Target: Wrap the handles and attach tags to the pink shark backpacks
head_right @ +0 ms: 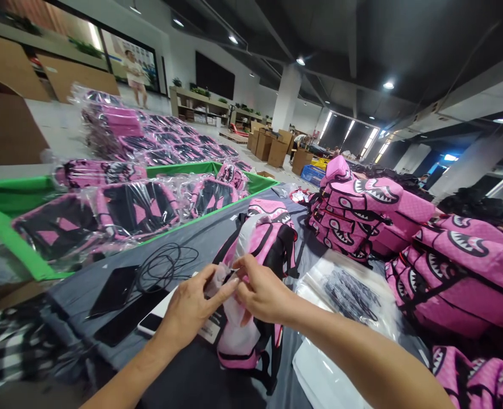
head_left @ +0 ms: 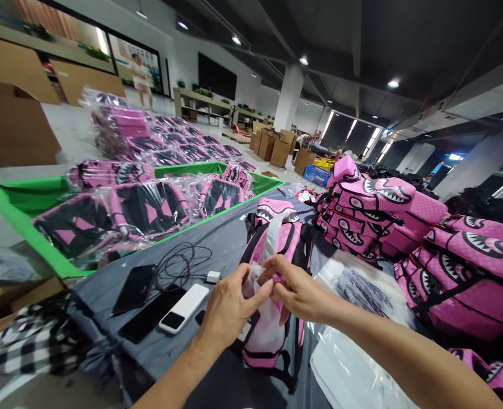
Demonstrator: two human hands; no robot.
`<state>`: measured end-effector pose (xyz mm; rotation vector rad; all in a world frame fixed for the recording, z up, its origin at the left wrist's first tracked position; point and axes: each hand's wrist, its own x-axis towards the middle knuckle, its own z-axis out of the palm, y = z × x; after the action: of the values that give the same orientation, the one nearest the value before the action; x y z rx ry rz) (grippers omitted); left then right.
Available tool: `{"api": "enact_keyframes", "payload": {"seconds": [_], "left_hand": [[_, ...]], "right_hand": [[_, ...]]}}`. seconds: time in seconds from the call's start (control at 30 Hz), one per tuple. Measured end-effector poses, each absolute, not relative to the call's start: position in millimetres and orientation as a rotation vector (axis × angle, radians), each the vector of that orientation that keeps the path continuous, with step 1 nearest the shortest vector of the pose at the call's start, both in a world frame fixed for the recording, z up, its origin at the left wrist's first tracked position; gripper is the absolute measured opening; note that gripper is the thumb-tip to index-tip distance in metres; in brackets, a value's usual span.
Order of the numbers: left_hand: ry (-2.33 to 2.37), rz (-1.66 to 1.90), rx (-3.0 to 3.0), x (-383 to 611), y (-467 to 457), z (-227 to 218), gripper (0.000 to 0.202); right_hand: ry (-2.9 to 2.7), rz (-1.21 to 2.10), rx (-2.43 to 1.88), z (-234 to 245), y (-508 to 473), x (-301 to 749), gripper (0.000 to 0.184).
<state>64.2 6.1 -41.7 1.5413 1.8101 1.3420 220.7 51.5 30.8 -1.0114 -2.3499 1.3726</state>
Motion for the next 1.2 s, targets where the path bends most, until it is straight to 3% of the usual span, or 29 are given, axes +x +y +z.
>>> {"api": "enact_keyframes", "payload": {"seconds": [0.3, 0.4, 0.53, 0.63, 1.07, 1.2], "left_hand": [[1.716, 1.373, 1.354, 65.4, 10.0, -53.6, 0.040], [1.607, 1.478, 1.286, 67.0, 12.3, -61.1, 0.037], [1.587, 1.626, 1.187, 72.3, 14.5, -65.1, 0.034], [1.635, 1.741, 1.110, 76.7, 16.0, -64.8, 0.032], [1.693, 1.791, 1.050, 79.1, 16.1, -71.6, 0.016], [1.840, 1.945, 1.394, 81.9, 9.0, -71.7, 0.017]], "right_hand": [[-2.494, 1.180, -0.948, 28.0, 53.5, 224.7, 0.043], [-2.684, 0.710, -0.848, 34.1, 57.5, 230.8, 0.048], [-3.002, -0.141, -0.587, 52.0, 72.8, 236.9, 0.028], [-3.147, -0.403, -0.378, 61.1, 86.2, 233.7, 0.022], [-3.321, -0.491, -0.328, 58.1, 109.5, 202.4, 0.037], [-3.333, -0.440, -0.369, 54.4, 113.6, 197.3, 0.037]]}}
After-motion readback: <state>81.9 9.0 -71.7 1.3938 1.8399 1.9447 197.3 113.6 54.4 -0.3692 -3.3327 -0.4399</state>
